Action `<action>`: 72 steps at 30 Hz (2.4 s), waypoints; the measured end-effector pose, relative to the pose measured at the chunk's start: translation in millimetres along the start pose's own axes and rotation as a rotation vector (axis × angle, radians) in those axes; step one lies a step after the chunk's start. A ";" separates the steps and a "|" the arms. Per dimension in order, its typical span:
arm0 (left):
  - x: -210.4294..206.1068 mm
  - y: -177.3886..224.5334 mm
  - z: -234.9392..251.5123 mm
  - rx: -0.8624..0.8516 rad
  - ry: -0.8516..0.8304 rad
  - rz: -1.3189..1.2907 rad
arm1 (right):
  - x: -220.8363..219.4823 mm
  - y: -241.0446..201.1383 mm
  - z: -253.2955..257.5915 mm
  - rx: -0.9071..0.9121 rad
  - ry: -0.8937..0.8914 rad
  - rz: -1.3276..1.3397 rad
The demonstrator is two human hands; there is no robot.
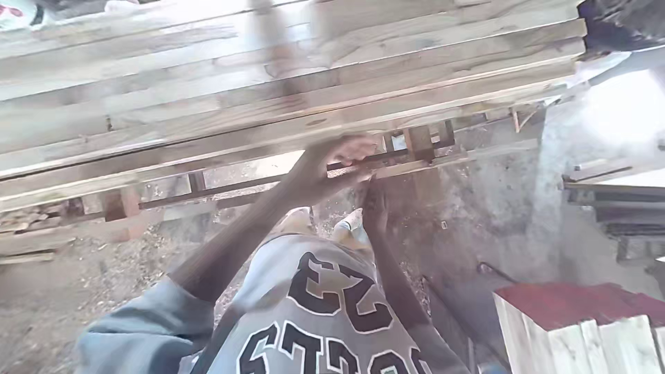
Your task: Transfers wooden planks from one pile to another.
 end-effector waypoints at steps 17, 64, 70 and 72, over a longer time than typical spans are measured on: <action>-29.4 -205.1 -45.8 0.507 -0.611 0.254 | 5.7 -139.2 46.8 -0.650 -0.162 -0.469; -123.1 -198.7 -40.7 0.805 -0.416 0.789 | 148.0 -16.4 65.0 -0.670 -0.211 0.126; -122.1 -200.4 -40.7 0.769 -0.436 0.812 | 178.8 8.3 90.8 -0.417 -0.001 -0.336; -121.6 -201.4 -40.7 0.773 -0.451 0.808 | 182.3 22.4 113.3 -0.310 0.052 -0.490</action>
Point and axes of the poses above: each hand's wrist, its own z-axis towards the middle knuckle, its own x-axis out of the back of the hand, y = z × x, the point moved 1 cm from there along z, towards the middle knuckle
